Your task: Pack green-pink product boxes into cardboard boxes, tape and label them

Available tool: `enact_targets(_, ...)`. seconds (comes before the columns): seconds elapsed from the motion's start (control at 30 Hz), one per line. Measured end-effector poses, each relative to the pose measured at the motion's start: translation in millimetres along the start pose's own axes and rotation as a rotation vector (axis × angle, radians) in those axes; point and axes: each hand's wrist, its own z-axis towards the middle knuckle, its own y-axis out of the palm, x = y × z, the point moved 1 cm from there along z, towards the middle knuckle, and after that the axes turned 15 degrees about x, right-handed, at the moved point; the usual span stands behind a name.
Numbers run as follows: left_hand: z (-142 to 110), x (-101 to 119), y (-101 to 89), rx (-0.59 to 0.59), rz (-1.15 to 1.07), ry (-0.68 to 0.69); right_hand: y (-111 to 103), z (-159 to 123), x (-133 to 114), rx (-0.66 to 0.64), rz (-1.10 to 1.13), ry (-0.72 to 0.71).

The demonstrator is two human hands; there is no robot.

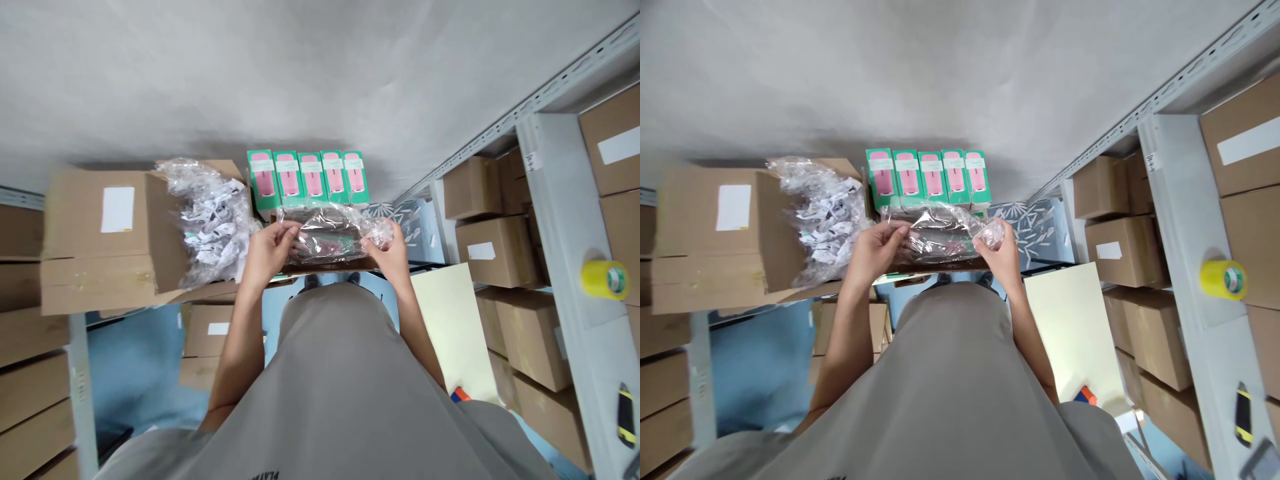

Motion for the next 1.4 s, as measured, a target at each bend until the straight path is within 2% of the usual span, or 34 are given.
enact_targets(0.1,-1,-7,-8.5,0.034,0.154,0.068,-9,-3,4,-0.04,-0.248,-0.115)
enact_targets(0.23,-11,1,-25.8,0.062,0.294,0.228,-15,-11,1,-0.135,-0.395,-0.352)
enact_targets(0.33,-17,5,-32.4,0.037,0.361,0.349,-12,-15,2,-0.137,-0.513,-0.466)
enact_targets(0.4,-20,4,-35.2,0.038,0.369,0.382,-10,-16,4,-0.126,-0.587,-0.516)
enact_targets(0.5,-23,-1,-44.6,0.143,0.324,0.39,-9,-19,3,-0.143,-0.624,-0.559)
enact_targets(0.57,-27,-5,-55.8,0.225,0.289,0.377,-11,-22,2,-0.17,-0.598,-0.571)
enact_targets(0.63,-32,-10,-69.0,0.257,0.278,0.348,-12,-24,3,-0.174,-0.571,-0.579)
enact_targets(0.7,-38,-15,-80.8,0.241,0.289,0.309,-12,-24,7,-0.11,-0.577,-0.573)
enact_targets(0.8,-47,-23,-89.7,0.181,0.283,0.235,-11,-22,17,0.071,-0.644,-0.486)
enact_targets(0.87,-52,-28,-88.0,0.135,0.258,0.174,-10,-22,24,0.117,-0.713,-0.371)
enact_targets(0.97,-59,-36,-78.3,0.055,0.259,0.122,-10,-27,32,0.048,-0.803,-0.225)
enact_targets(1.03,-63,-43,-71.6,-0.011,0.275,0.122,-14,-35,36,0.037,-0.811,-0.188)
enact_targets(1.2,-68,-70,-60.9,-0.091,0.32,0.16,-34,-66,54,0.142,-0.606,-0.057)
enact_targets(1.3,-66,-89,-43.2,-0.207,0.448,0.159,-50,-84,64,0.198,-0.537,0.011)
enact_targets(1.4,-63,-99,-16.8,-0.304,0.618,0.198,-61,-93,67,0.234,-0.577,-0.006)
